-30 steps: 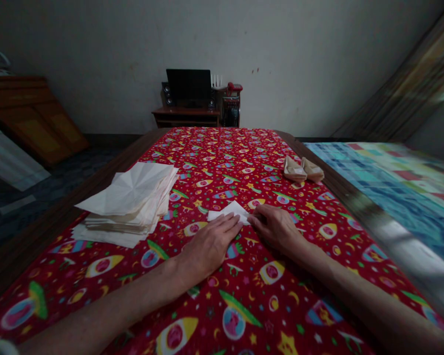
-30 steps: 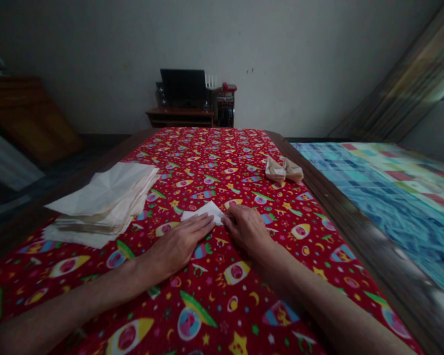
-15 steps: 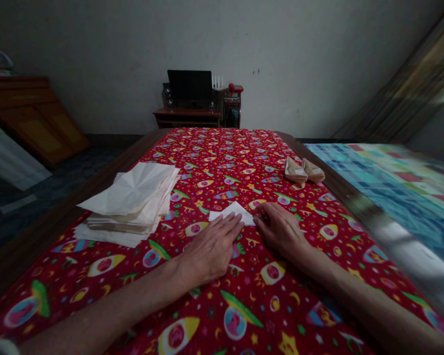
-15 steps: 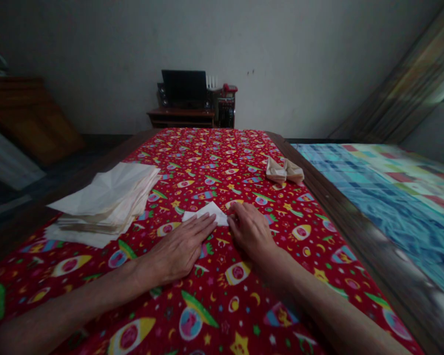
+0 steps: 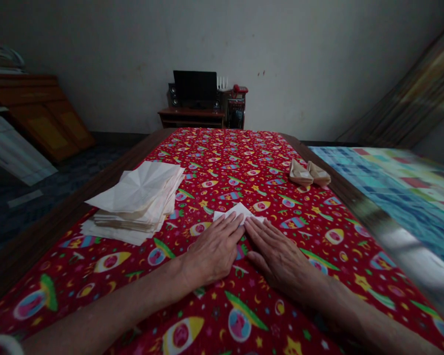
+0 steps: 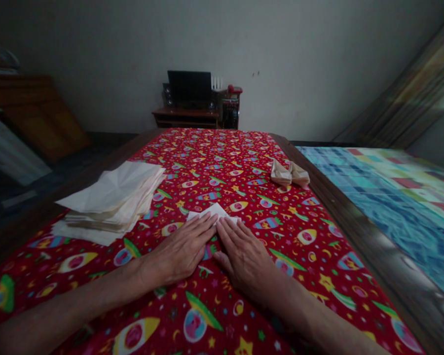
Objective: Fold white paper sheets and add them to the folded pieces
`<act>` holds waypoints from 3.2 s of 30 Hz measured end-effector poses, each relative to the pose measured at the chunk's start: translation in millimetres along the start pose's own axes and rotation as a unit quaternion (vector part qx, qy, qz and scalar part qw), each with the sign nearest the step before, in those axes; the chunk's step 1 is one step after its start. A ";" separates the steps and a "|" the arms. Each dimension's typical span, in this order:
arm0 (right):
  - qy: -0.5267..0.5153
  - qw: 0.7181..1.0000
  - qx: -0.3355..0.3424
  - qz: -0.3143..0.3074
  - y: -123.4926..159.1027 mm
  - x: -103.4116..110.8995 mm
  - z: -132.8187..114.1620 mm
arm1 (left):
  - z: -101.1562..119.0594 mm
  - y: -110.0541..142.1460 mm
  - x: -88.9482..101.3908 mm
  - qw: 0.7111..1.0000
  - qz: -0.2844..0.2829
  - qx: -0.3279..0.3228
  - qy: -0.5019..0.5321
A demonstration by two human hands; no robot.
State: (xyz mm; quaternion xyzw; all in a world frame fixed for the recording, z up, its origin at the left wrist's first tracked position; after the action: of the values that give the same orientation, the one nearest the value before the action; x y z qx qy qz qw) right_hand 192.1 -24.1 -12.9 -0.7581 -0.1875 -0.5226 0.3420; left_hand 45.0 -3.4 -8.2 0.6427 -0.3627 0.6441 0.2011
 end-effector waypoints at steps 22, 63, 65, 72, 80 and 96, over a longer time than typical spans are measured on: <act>0.039 0.998 -0.034 0.033 17.2 14.8 13.0 | -33.8 36.0 9.7 0.993 0.038 0.080 -0.077; 0.012 0.999 -0.036 0.036 -51.9 20.1 8.7 | -34.8 -24.7 6.7 0.917 0.086 0.278 0.273; -0.007 0.997 -0.041 0.059 -50.9 17.6 11.2 | -32.5 -31.0 8.0 0.917 0.092 0.280 0.270; -0.112 0.976 -0.081 0.166 -48.5 14.6 23.1 | -30.4 -37.7 10.1 0.917 0.090 0.285 0.264; 0.009 0.985 -0.155 0.079 -54.4 21.2 11.5 | -27.7 -41.8 8.5 0.942 0.068 0.302 0.131; -0.131 0.969 -0.163 0.131 -52.2 31.1 27.4 | -42.7 -33.9 18.2 0.949 0.111 0.255 0.146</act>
State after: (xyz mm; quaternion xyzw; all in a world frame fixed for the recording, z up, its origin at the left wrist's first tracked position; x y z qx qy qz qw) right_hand 188.7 29.5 26.6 -0.8833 -0.0420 -0.3928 0.2523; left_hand 38.8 46.0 20.4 0.5270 -0.2226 0.8201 0.0083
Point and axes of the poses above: each hand's wrist, its own y-axis away from the middle knuckle, its own x-axis out of the back of the hand, z = x × y, the point moved 4 cm from there along -y, towards the middle knuckle, and after that the axes turned 13 degrees about -y, right-handed, at the moved point
